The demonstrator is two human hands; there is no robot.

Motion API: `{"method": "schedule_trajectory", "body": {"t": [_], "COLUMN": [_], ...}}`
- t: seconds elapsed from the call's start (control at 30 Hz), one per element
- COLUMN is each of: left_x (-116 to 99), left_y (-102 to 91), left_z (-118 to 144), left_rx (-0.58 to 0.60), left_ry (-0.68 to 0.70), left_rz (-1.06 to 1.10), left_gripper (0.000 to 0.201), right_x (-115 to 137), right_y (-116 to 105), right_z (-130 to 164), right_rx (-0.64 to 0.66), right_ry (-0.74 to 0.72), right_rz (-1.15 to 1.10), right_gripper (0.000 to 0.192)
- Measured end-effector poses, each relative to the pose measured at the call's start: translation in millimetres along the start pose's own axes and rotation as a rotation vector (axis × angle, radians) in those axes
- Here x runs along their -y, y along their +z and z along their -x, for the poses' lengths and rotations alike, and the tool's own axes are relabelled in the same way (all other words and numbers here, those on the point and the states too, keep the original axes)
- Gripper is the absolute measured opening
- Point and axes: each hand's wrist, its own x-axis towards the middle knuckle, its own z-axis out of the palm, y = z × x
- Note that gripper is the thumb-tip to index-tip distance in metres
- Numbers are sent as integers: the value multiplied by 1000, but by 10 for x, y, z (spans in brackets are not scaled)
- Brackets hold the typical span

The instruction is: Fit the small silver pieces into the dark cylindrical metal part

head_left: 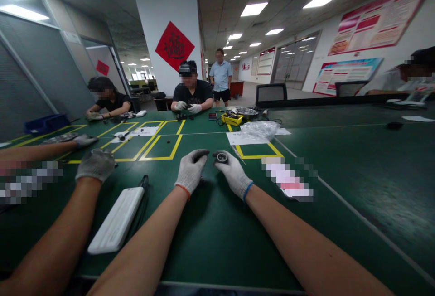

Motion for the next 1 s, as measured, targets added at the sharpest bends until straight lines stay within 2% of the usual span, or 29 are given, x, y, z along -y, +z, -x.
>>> {"method": "schedule_trajectory", "body": {"t": [0.13, 0.6, 1.0], "left_x": [-46, -85, -62], "left_y": [17, 29, 11], "left_z": [13, 61, 35], "left_rx": [-5, 110, 65], "left_ry": [0, 74, 70], "left_rz": [9, -8, 6], "left_gripper": [19, 15, 15], "right_x": [17, -43, -37], "right_y": [-9, 6, 15], "right_z": [11, 11, 13], "right_rx": [60, 95, 71], "right_ry": [-83, -93, -73], "right_rz": [111, 158, 169], "right_gripper": [31, 34, 31]}}
